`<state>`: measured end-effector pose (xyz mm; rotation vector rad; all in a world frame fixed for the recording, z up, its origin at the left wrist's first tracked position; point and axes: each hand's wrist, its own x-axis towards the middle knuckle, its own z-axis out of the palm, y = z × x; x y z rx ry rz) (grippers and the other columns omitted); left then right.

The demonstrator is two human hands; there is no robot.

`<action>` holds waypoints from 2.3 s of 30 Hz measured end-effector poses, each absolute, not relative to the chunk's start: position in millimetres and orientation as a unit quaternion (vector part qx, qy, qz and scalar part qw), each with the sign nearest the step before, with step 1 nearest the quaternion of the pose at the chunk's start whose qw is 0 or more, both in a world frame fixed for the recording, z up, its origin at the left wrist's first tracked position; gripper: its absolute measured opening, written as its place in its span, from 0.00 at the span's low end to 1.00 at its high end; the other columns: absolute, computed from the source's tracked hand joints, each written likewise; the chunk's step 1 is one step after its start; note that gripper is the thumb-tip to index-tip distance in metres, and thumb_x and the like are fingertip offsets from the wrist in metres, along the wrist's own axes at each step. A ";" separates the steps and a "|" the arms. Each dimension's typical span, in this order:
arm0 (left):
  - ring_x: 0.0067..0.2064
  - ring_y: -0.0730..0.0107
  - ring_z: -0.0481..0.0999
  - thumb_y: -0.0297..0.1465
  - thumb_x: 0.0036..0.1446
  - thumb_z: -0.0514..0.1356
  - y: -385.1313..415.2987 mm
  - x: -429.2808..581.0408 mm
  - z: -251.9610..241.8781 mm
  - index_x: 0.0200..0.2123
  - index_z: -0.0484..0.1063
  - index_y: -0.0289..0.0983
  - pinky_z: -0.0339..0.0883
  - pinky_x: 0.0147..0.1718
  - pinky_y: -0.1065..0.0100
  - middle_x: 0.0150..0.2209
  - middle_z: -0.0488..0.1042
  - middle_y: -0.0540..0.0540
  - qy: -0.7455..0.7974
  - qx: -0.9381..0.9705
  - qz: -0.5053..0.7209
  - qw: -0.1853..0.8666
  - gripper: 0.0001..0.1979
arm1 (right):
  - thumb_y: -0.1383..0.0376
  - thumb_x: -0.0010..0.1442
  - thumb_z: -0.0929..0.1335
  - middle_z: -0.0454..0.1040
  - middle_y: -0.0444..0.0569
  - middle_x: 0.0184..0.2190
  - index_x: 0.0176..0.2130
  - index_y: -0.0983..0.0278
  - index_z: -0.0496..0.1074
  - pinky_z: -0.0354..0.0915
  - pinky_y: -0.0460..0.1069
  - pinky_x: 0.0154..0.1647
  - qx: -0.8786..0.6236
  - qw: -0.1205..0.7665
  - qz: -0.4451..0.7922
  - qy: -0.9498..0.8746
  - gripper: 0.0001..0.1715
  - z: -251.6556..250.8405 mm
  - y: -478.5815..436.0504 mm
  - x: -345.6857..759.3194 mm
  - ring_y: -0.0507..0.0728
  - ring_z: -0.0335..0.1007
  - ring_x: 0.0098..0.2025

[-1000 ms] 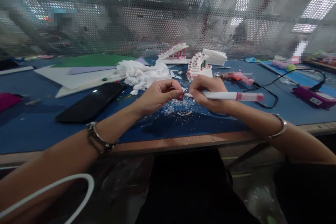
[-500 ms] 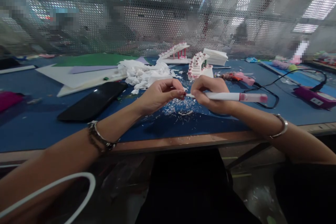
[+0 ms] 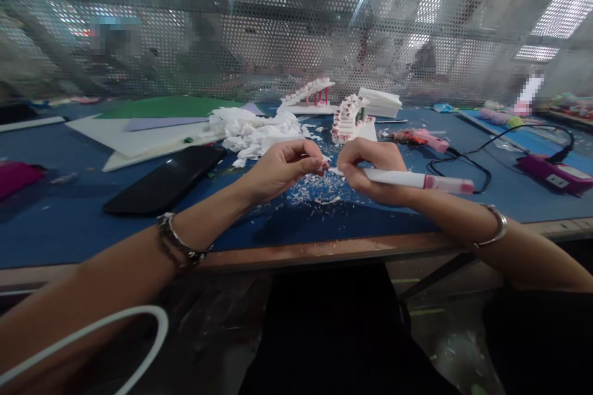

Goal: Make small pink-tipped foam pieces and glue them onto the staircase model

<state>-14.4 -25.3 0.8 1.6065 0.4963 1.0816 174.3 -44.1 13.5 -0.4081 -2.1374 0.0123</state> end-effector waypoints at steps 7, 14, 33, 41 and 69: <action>0.28 0.79 0.68 0.29 0.46 0.65 -24.9 -14.4 -0.3 0.23 0.71 0.34 0.61 0.29 0.74 0.24 0.69 0.51 0.204 0.665 0.458 0.553 0.06 | 0.69 0.53 0.61 0.66 0.40 0.20 0.25 0.65 0.63 0.59 0.41 0.25 -0.189 0.469 -0.017 -0.863 0.06 14.8 -44.8 175.2 0.44 0.59 0.22; 0.28 0.79 0.68 0.29 0.47 0.64 -24.7 -15.1 0.3 0.23 0.71 0.34 0.61 0.30 0.74 0.25 0.70 0.50 0.208 0.663 0.461 0.552 0.06 | 0.70 0.52 0.61 0.65 0.39 0.20 0.25 0.66 0.63 0.58 0.40 0.25 -0.181 0.468 -0.026 -0.864 0.04 13.2 -44.5 173.1 0.44 0.58 0.22; 0.29 0.79 0.68 0.31 0.46 0.65 -24.4 -15.1 -0.7 0.23 0.70 0.34 0.62 0.31 0.74 0.26 0.71 0.49 0.221 0.653 0.464 0.556 0.07 | 0.70 0.52 0.60 0.63 0.39 0.20 0.23 0.64 0.61 0.58 0.41 0.25 -0.177 0.451 -0.045 -0.873 0.07 15.7 -45.3 171.4 0.44 0.57 0.23; 0.30 0.78 0.68 0.30 0.46 0.64 -26.0 -14.3 0.4 0.26 0.69 0.35 0.63 0.33 0.72 0.27 0.69 0.50 0.232 0.648 0.474 0.549 0.07 | 0.71 0.52 0.60 0.64 0.40 0.22 0.24 0.65 0.62 0.58 0.41 0.27 -0.167 0.462 -0.032 -0.870 0.06 14.3 -42.2 173.3 0.44 0.58 0.24; 0.28 0.76 0.72 0.36 0.43 0.66 -25.9 -15.0 -0.4 0.28 0.74 0.36 0.65 0.27 0.74 0.26 0.73 0.49 0.257 0.642 0.464 0.553 0.10 | 0.70 0.56 0.61 0.67 0.42 0.24 0.27 0.65 0.63 0.60 0.41 0.28 -0.119 0.453 -0.041 -0.882 0.06 11.8 -43.0 173.7 0.44 0.61 0.26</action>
